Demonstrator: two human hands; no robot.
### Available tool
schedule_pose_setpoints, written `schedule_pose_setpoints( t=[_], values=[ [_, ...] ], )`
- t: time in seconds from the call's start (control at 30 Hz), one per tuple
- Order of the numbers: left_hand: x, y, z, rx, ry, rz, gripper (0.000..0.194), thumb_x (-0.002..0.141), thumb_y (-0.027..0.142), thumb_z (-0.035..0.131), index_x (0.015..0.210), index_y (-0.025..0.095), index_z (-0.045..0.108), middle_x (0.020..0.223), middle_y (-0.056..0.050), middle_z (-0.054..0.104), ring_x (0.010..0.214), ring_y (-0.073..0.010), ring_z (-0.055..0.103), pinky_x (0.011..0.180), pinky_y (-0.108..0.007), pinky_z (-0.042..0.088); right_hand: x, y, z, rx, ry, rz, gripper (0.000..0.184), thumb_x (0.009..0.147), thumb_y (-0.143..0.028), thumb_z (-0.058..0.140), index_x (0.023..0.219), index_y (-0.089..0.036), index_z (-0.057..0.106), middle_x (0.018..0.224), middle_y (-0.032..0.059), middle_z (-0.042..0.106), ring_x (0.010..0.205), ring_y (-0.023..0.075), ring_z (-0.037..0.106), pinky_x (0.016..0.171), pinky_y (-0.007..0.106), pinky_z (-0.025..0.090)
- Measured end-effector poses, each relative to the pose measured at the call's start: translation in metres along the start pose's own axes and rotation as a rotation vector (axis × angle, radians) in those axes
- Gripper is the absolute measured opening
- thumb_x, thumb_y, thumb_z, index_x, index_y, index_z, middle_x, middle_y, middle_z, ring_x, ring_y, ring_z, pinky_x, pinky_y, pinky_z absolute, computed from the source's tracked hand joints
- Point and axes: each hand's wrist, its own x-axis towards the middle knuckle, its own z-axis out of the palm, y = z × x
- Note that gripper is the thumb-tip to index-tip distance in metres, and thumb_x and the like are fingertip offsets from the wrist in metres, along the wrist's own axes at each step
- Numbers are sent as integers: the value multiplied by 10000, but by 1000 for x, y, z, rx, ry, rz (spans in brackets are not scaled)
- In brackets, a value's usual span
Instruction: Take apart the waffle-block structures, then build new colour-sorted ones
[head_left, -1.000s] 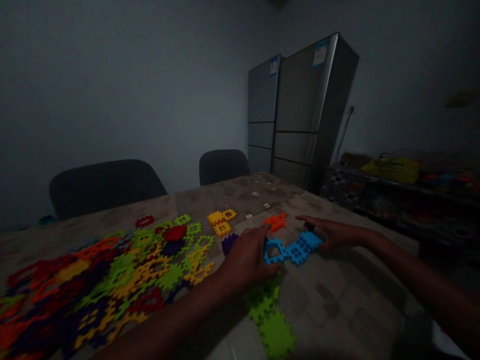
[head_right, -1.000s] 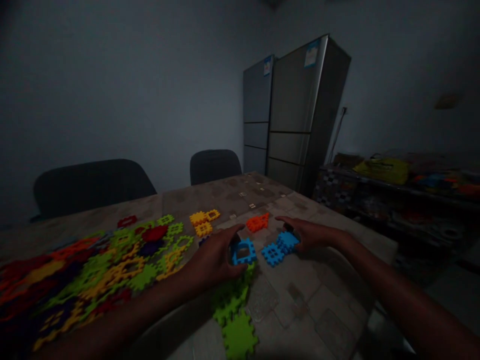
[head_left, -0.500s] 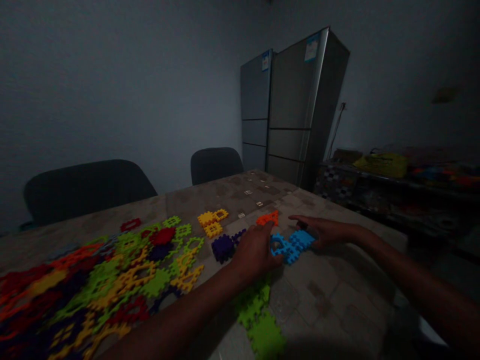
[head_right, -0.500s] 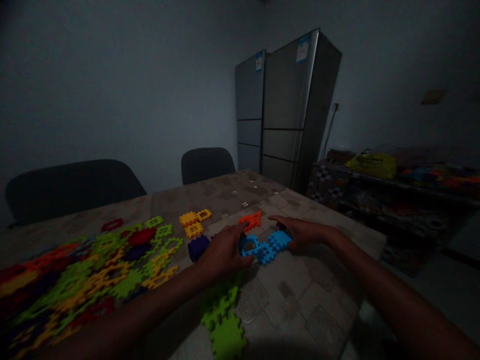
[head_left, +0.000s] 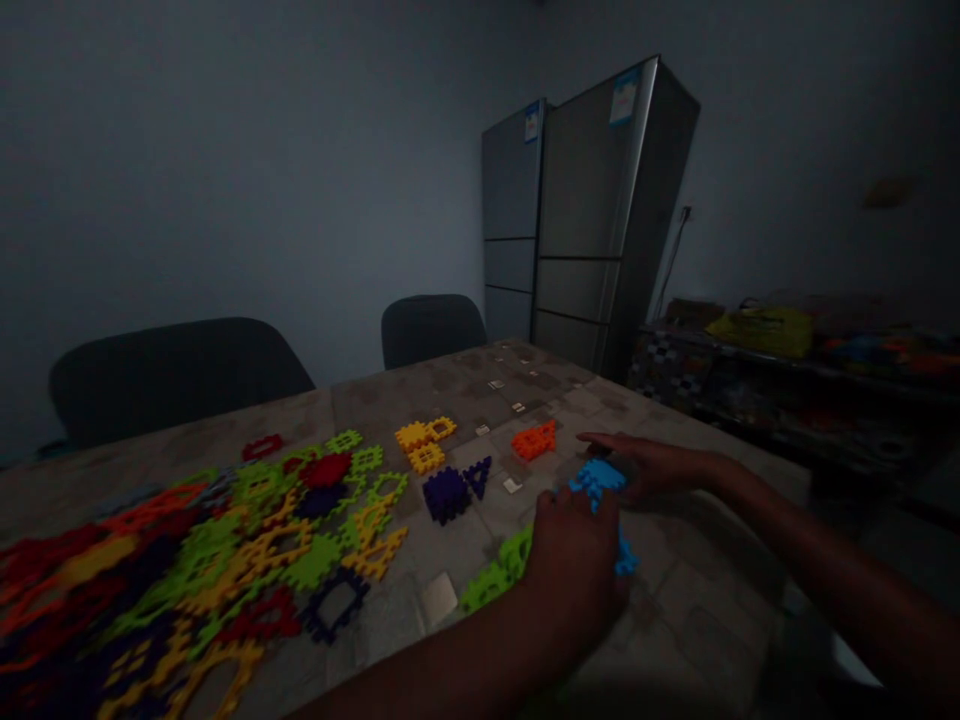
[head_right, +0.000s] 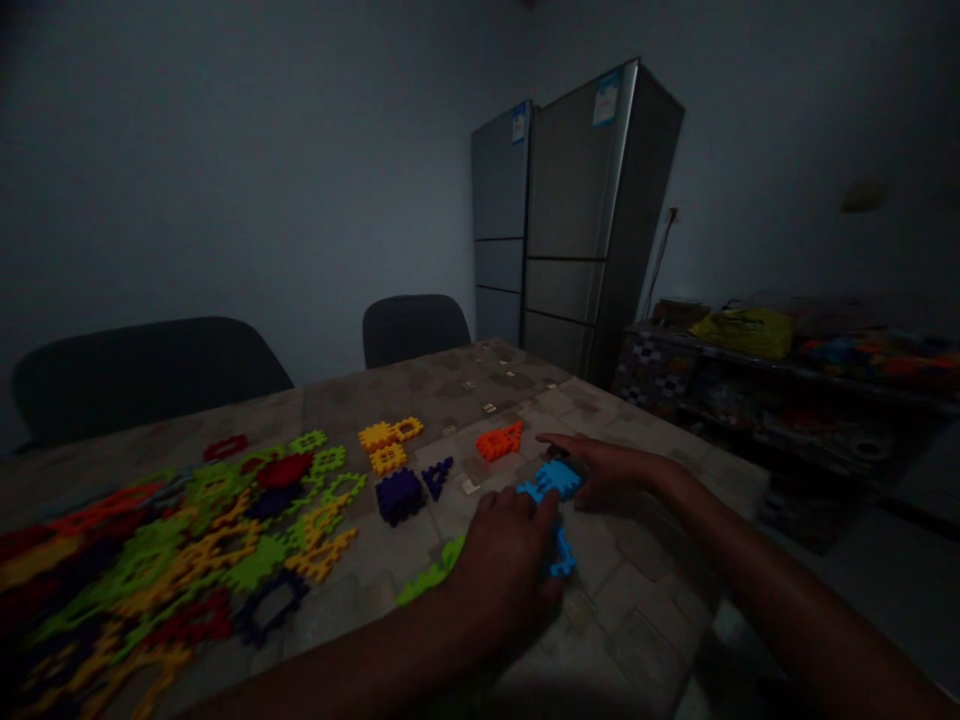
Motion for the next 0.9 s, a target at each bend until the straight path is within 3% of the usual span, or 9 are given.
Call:
schedule_pose_setpoints(
  t=[0.27,0.37,0.47,0.57,0.67,0.8,0.9],
  values=[
    [13,20,21,96,-48,-40,680,888,358,714,1475,112,473,1258,-248,661,1199,-397,598,1057,-581,411,14,7,13,-126,-12,0,1018,659,-219,779,1587,-212,359,1484,161,544,1347,361,502,1129,489,377],
    [12,19,17,94,-49,-34,771,863,412,751,1502,114,439,1287,-245,644,1214,-398,579,1074,-587,397,14,7,12,-131,1,-4,999,672,-224,777,1583,-222,367,1483,156,549,1355,364,497,1133,508,373],
    [-1,13,1,48,-18,5,866,799,491,813,1517,206,422,1322,-160,640,1202,-360,575,1069,-542,431,4,6,9,-121,71,-23,992,687,-297,795,1578,-197,370,1537,169,490,1399,376,445,1162,537,334],
    [-26,1,-20,-7,46,16,640,854,358,755,1436,252,513,1284,-90,656,1144,-318,592,1007,-496,491,-17,-1,16,-47,276,-26,865,781,-379,730,1559,-198,398,1487,162,543,1336,353,525,1123,521,404],
    [-59,-19,-34,-56,90,31,509,827,141,633,1326,236,602,1188,-81,684,1055,-309,627,936,-498,528,-40,-20,43,7,467,109,741,865,-398,623,1548,-204,412,1357,153,645,1219,335,625,1052,502,482],
    [-113,-54,-33,-96,249,166,466,844,150,525,1274,313,605,1144,-31,716,1005,-248,667,893,-396,566,-59,-52,99,-1,527,302,879,827,-476,661,1588,-197,323,1500,168,531,1351,362,516,1113,512,417],
    [-156,-88,-20,-92,364,111,633,817,171,530,1357,501,515,1105,68,753,946,-205,715,840,-305,598,-59,-68,132,-83,561,390,973,779,-450,711,1614,-237,260,1458,167,559,1322,396,523,1081,538,422]
  ],
)
